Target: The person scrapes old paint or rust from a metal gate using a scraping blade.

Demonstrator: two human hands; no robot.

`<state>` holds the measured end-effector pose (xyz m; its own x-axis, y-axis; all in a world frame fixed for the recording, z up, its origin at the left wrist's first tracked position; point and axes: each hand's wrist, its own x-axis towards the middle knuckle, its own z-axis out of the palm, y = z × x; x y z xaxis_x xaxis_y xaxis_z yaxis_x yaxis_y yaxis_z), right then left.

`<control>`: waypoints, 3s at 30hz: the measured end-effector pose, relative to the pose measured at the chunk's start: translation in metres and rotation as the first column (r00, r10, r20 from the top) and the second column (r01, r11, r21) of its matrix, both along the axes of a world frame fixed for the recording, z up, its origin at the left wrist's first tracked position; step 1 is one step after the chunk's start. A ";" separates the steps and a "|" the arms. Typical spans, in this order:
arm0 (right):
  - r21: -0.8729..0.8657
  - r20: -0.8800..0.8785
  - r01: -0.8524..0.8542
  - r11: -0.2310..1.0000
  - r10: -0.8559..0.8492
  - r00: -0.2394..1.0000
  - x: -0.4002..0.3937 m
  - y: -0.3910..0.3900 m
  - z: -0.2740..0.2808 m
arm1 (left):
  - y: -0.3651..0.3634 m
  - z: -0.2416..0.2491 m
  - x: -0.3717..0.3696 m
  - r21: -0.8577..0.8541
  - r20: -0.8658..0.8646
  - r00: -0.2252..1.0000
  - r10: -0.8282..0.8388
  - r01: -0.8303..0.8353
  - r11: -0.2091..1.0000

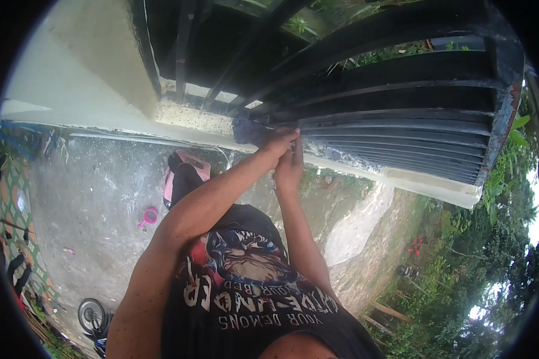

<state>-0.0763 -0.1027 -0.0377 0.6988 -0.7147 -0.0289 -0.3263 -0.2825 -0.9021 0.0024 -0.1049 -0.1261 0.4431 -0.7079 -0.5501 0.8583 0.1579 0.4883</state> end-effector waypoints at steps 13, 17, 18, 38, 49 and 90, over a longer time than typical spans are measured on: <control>0.041 -0.085 0.046 0.998 -0.042 0.995 -0.029 0.017 0.006 | 0.033 0.048 -0.016 0.030 0.257 0.956 -0.139 0.136 0.990; 0.105 -0.216 0.010 0.994 0.013 0.976 -0.014 0.028 0.024 | 0.029 0.029 -0.013 0.074 0.203 0.971 -0.124 0.111 0.991; 0.126 -0.095 0.075 0.989 -0.063 0.994 -0.008 0.033 0.014 | 0.032 0.031 -0.011 0.067 0.204 0.971 -0.127 0.116 0.991; 0.277 -0.047 0.044 0.960 -0.032 0.998 -0.025 0.013 -0.012 | 0.021 0.024 -0.020 0.090 0.232 0.969 -0.086 0.067 0.994; 0.158 -0.297 0.052 0.986 -0.003 0.955 -0.029 0.001 -0.053 | 0.006 -0.037 -0.029 0.120 0.061 0.998 0.010 -0.018 0.993; -0.234 -0.079 -0.008 0.972 -0.011 0.997 -0.033 0.021 0.084 | 0.039 0.138 -0.015 -0.045 0.522 0.846 -0.107 0.152 0.987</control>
<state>-0.1090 -0.0820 0.0465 0.6997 -0.7094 0.0842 -0.3945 -0.4820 -0.7824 -0.0124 -0.0659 0.0122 0.5480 -0.8108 -0.2058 0.5014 0.1214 0.8566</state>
